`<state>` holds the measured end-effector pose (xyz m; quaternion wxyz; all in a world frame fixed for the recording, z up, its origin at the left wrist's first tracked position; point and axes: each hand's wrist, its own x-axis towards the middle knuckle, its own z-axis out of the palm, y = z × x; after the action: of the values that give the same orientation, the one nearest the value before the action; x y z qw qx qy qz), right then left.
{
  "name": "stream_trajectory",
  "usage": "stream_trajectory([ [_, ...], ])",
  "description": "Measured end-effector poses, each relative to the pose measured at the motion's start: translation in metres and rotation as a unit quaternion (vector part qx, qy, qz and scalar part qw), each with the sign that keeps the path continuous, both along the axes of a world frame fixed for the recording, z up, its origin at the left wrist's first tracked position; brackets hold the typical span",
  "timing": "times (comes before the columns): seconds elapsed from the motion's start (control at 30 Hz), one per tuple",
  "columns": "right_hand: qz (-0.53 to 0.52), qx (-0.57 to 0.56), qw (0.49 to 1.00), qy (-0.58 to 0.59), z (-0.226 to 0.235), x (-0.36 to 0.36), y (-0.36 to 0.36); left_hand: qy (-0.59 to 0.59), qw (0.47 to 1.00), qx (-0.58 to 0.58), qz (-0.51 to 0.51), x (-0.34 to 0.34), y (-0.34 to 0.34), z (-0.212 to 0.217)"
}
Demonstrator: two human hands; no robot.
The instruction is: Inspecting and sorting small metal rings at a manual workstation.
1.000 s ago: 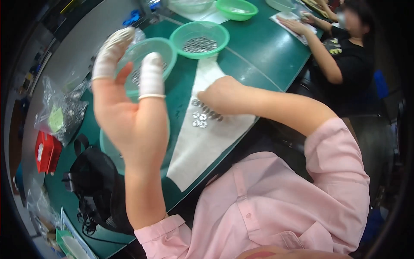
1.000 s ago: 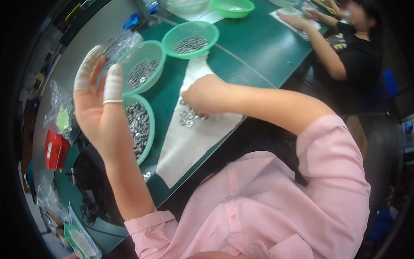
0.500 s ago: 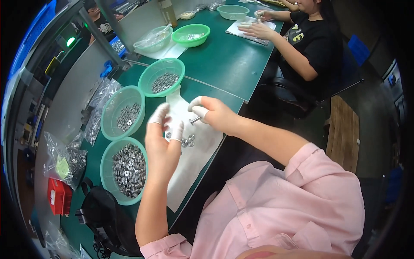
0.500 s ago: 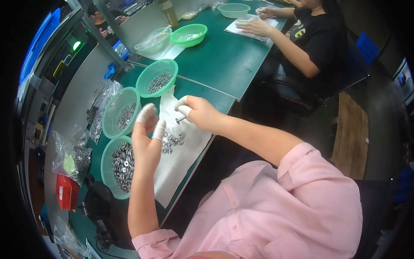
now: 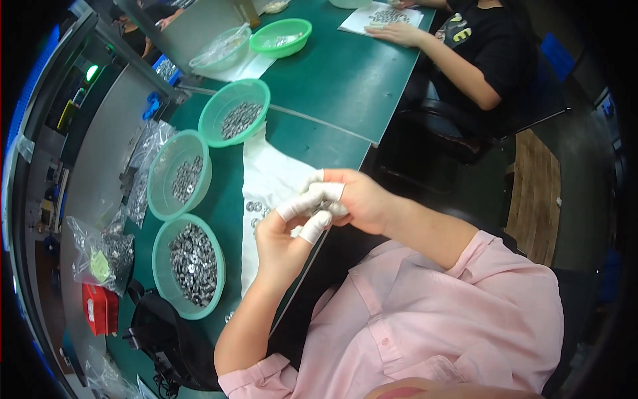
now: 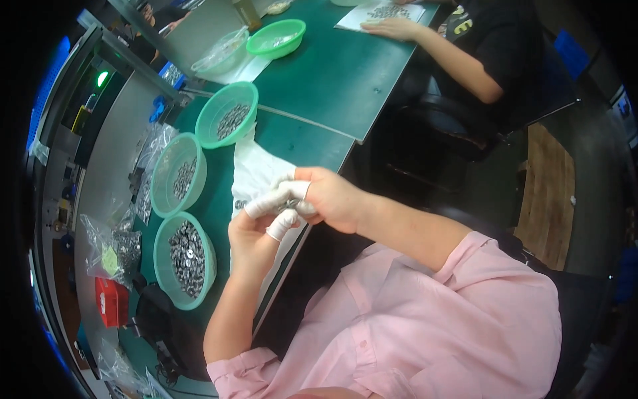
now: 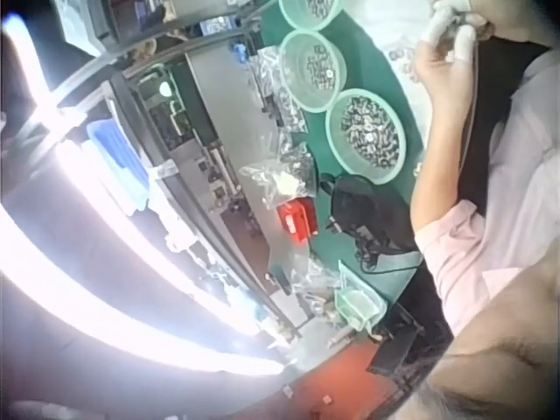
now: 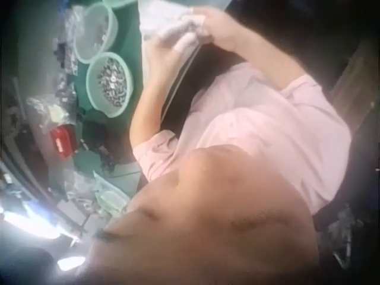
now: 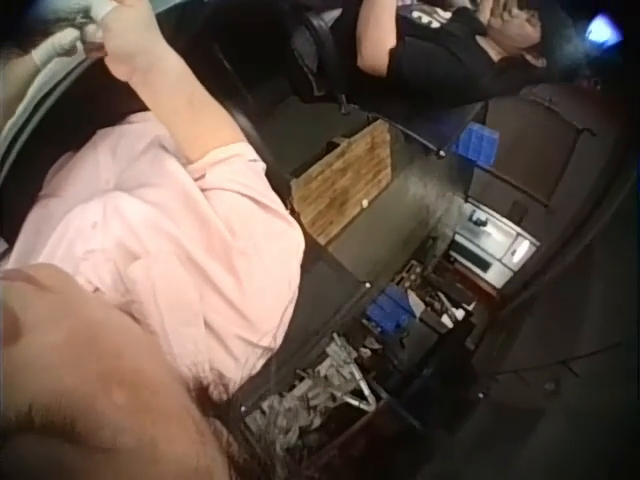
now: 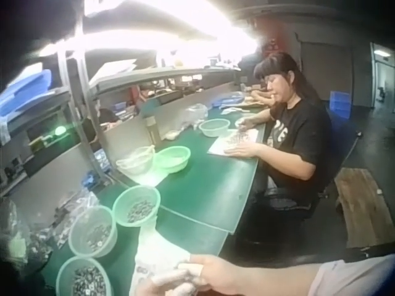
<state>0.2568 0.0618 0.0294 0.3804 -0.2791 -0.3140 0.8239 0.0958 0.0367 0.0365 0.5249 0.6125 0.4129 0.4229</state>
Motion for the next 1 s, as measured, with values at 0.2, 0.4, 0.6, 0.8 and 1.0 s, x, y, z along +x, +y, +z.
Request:
stream_trajectory([
  [0.2,-0.006,0.022,1.000,0.012,0.003,-0.002,0.007,-0.191,0.956,-0.212,-0.075,-0.001,0.007,0.011],
  [0.4,-0.053,0.035,0.998,-0.024,-0.001,0.007,0.015,-0.253,0.940,-0.207,-0.095,-0.010,0.004,0.020],
  [0.6,-0.117,0.164,0.956,-0.213,-0.003,0.024,0.026,0.079,0.926,0.162,0.333,-0.070,0.043,0.083],
  [0.8,-0.034,0.509,0.743,-0.432,-0.009,-0.029,0.034,0.260,0.882,0.114,0.377,-0.125,0.044,0.077],
  [1.0,0.085,0.578,0.606,-0.540,0.000,-0.069,0.039,0.227,0.881,0.185,0.373,-0.119,0.030,0.077],
])
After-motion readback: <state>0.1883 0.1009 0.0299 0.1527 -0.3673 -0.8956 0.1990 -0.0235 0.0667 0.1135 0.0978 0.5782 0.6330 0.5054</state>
